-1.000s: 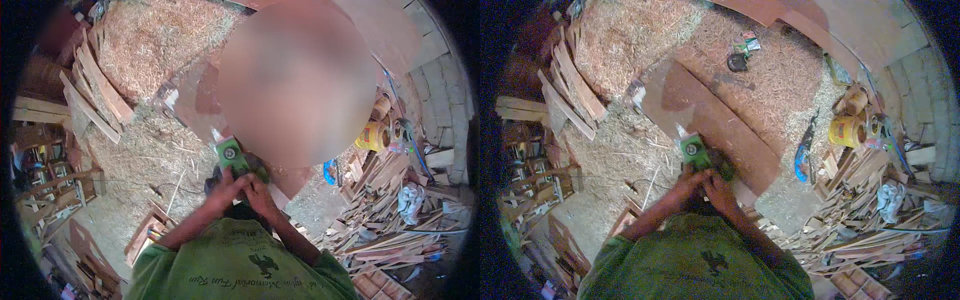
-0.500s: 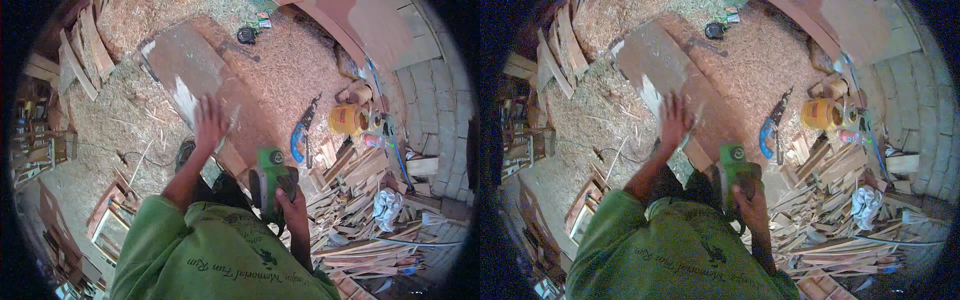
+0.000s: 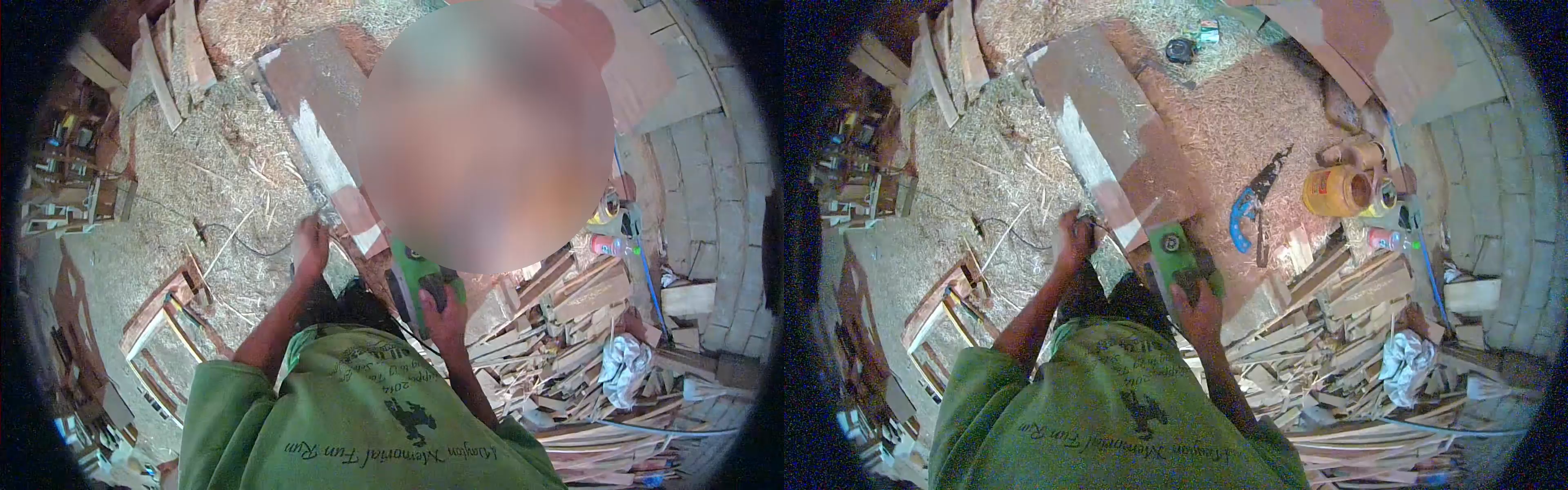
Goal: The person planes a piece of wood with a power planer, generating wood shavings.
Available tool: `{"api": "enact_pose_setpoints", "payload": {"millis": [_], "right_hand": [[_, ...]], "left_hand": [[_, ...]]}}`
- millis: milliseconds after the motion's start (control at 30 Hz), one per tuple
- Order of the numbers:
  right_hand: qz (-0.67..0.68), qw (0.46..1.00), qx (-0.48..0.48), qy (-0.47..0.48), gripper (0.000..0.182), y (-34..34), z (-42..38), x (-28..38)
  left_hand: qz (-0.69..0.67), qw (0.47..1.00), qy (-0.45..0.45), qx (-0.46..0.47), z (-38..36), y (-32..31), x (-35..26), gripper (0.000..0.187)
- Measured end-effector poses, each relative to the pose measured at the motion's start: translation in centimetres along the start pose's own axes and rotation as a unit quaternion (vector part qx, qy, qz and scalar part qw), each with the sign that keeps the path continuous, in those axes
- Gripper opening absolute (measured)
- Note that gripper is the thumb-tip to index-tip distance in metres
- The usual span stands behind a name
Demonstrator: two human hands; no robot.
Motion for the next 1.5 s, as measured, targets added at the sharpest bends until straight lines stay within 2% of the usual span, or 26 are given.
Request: {"api": "enact_pose_setpoints", "payload": {"millis": [33,100,133,167,267,333,433,533,633,733,833,933,1033,1100,1133,1233,1267,1333,1433,1500], "right_hand": [[0.01,1.0,0.014,0.001,0.049,-0.4,0.4,0.3],[0.027,0.999,0.042,0.001,0.048,-1.2,0.8,0.8],[0.031,0.998,0.01,0.053,0.058,-1.4,0.8,1.0],[0.03,0.998,0.018,0.053,0.06,-1.8,1.0,0.5],[0.026,0.998,0.022,0.048,0.061,-2.6,1.7,-0.4],[0.023,0.999,0.006,0.044,0.06,-2.9,1.8,0.7],[-0.017,0.999,0.048,-0.002,0.054,-3.1,2.3,0.7],[0.009,0.998,0.057,0.007,0.054,-4.2,3.5,-0.2],[0.054,0.997,0.007,0.058,0.045,-4.8,4.4,1.6],[0.061,0.995,0.074,-0.018,0.06,-5.0,6.2,3.0],[-0.018,0.999,0.046,-0.009,0.063,-7.2,7.7,0.4],[-0.096,0.988,-0.065,0.103,0.051,-8.7,8.8,1.5],[0.021,0.999,0.013,0.034,0.055,-8.2,11.1,5.7],[0.017,0.999,0.025,0.028,0.056,-8.3,12.2,7.9],[0.015,0.999,0.031,0.024,0.056,-8.6,12.7,8.6],[-0.062,0.997,0.008,0.034,0.055,-10.2,14.9,9.3],[-0.038,0.999,0.014,0.032,0.055,-10.6,15.5,9.7],[0.01,0.999,0.025,0.028,0.054,-11.1,16.7,11.0],[0.011,0.995,0.035,0.09,0.054,-12.2,19.2,13.0],[0.0,0.996,0.029,0.084,0.056,-13.2,20.9,15.0]], "left_hand": [[-0.011,0.996,0.082,-0.013,2.5,0.1,-0.4,0.05],[-0.172,0.969,0.177,0.025,6.5,-0.1,-1.2,0.059],[-0.252,0.941,0.222,0.045,8.1,-0.2,-1.5,0.064],[-0.33,0.904,0.265,0.065,9.3,-0.6,-1.4,0.071],[-0.379,0.869,0.3,0.106,11.9,-2.6,-0.9,0.071],[-0.392,0.871,0.283,0.086,12.0,-3.3,-0.1,0.07],[-0.411,0.866,0.273,0.078,11.5,-3.6,0.5,0.069],[-0.388,0.875,0.279,0.08,11.3,-3.0,-0.2,0.067],[-0.385,0.874,0.285,0.084,11.6,-3.4,0.6,0.065],[-0.421,0.853,0.3,0.076,11.3,-3.7,0.8,0.062],[-0.453,0.825,0.327,0.084,10.9,-2.7,-0.3,0.062],[-0.444,0.825,0.335,0.096,10.6,-1.1,-1.7,0.062],[-0.461,0.815,0.334,0.109,10.5,-0.6,-2.5,0.058],[-0.519,0.783,0.328,0.102,10.5,-1.7,-1.4,0.057],[-0.507,0.787,0.33,0.122,10.3,-1.7,-1.1,0.059],[-0.534,0.773,0.323,0.114,10.3,-1.7,-0.9,0.062],[-0.505,0.774,0.357,0.135,10.3,-1.4,-0.8,0.065],[-0.481,0.783,0.365,0.149,10.5,-0.8,-1.3,0.062],[-0.484,0.779,0.366,0.156,10.5,0.4,-2.2,0.059],[-0.485,0.776,0.373,0.153,10.6,0.4,-2.3,0.059]]}}
Point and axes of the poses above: each hand's wrist, its own z-axis towards the middle knuckle, its own y-axis out of the back of the hand, x = y × z, the point moved 1 cm from there along z, towards the middle knuckle, and after that the axes turned 9 degrees about z, right-handed, at the moved point
